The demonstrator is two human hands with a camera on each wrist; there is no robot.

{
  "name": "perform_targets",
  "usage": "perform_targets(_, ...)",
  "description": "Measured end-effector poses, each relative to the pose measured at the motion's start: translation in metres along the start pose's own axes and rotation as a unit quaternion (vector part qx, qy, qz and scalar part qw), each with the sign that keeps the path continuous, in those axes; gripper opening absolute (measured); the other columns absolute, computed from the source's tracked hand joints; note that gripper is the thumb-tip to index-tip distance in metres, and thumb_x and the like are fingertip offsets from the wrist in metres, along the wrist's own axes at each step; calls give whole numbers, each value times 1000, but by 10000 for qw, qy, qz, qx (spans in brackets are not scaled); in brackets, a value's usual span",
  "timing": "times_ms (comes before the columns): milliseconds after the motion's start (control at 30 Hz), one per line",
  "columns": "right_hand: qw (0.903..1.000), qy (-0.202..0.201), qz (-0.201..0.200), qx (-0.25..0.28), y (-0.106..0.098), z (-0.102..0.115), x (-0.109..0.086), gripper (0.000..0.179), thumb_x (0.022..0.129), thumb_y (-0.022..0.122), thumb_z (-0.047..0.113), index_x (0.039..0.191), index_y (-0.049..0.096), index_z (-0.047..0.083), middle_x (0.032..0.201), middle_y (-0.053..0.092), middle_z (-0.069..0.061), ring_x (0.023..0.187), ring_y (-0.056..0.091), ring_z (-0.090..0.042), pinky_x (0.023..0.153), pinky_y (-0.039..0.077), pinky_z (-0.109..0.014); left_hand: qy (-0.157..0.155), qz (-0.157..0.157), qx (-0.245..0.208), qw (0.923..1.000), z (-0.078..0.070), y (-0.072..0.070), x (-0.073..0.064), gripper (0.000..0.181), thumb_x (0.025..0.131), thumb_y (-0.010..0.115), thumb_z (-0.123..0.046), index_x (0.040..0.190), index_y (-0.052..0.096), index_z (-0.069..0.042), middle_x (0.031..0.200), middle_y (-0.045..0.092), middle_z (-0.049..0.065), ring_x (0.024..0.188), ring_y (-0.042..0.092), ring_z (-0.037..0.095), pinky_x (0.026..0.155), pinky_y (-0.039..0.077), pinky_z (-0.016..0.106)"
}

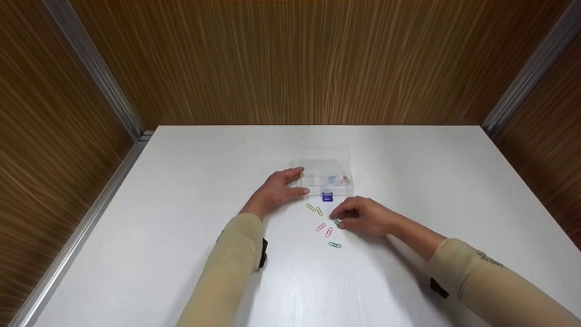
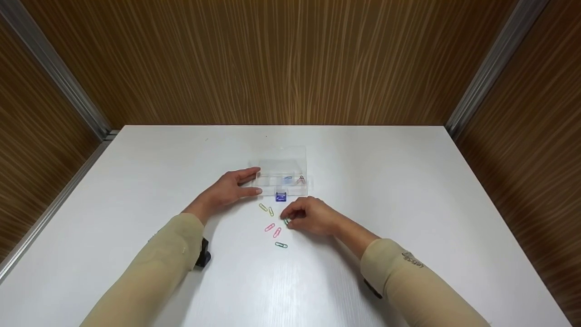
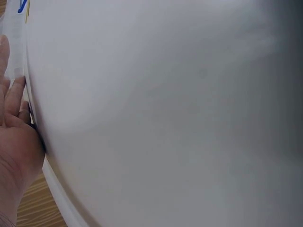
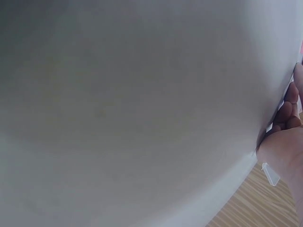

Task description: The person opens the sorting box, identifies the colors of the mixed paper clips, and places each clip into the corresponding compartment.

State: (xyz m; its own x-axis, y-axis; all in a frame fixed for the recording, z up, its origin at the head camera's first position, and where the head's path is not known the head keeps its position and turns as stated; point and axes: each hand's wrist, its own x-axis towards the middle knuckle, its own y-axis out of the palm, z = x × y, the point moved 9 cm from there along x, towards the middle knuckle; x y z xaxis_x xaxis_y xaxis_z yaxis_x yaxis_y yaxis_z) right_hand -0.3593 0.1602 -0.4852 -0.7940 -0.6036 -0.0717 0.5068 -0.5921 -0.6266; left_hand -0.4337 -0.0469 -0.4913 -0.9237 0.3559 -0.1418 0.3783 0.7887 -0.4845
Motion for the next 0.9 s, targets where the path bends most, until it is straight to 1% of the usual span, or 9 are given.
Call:
perform_targets(167, 10000, 72, -15, -31, 0, -1, 1, 18, 95, 80, 11, 113, 79, 13, 107, 71, 0, 101, 58, -22, 86, 47, -25, 57, -12, 50, 10000, -1, -1, -3, 76, 96, 82, -35, 162, 47, -22, 162, 50, -1, 159, 28, 19, 129, 20, 37)
perform_targets(367, 9998, 147, -91, 15, 0, -3, 2, 14, 95, 82, 14, 108, 77, 14, 101, 70, 1, 96, 59, -21, 84, 48, -24, -74, -18, 138, 9999, 2, -1, -1, 77, 95, 82, -37, 163, 47, -25, 163, 48, -5, 159, 26, 18, 129, 19, 37)
perform_targets(567, 9994, 278, -213, 18, -2, -6, 3, 12, 94, 83, 15, 104, 77, 17, 97, 71, 4, 94, 60, -21, 83, 48, -24, -79, -14, 120, 9999, 3, -1, 0, 77, 95, 83, -36, 162, 47, -25, 163, 48, -4, 159, 26, 18, 129, 19, 37)
perform_targets(767, 9993, 289, -252, 55, -2, -6, 4, 11, 95, 82, 15, 104, 78, 17, 97, 72, 4, 94, 60, -21, 81, 48, -24, -83, -17, 223, 9997, 4, -1, -1, 76, 96, 81, -38, 162, 47, -26, 163, 47, -5, 159, 26, 19, 129, 19, 39)
perform_targets(900, 9994, 136, -298, 125, -3, -4, 3, 9, 95, 82, 12, 102, 78, 13, 96, 73, 2, 92, 60, -20, 80, 47, -22, -6, -37, 222, 9997, 4, -1, -1, 75, 96, 81, -37, 162, 47, -25, 162, 49, -4, 159, 27, 19, 129, 20, 38)
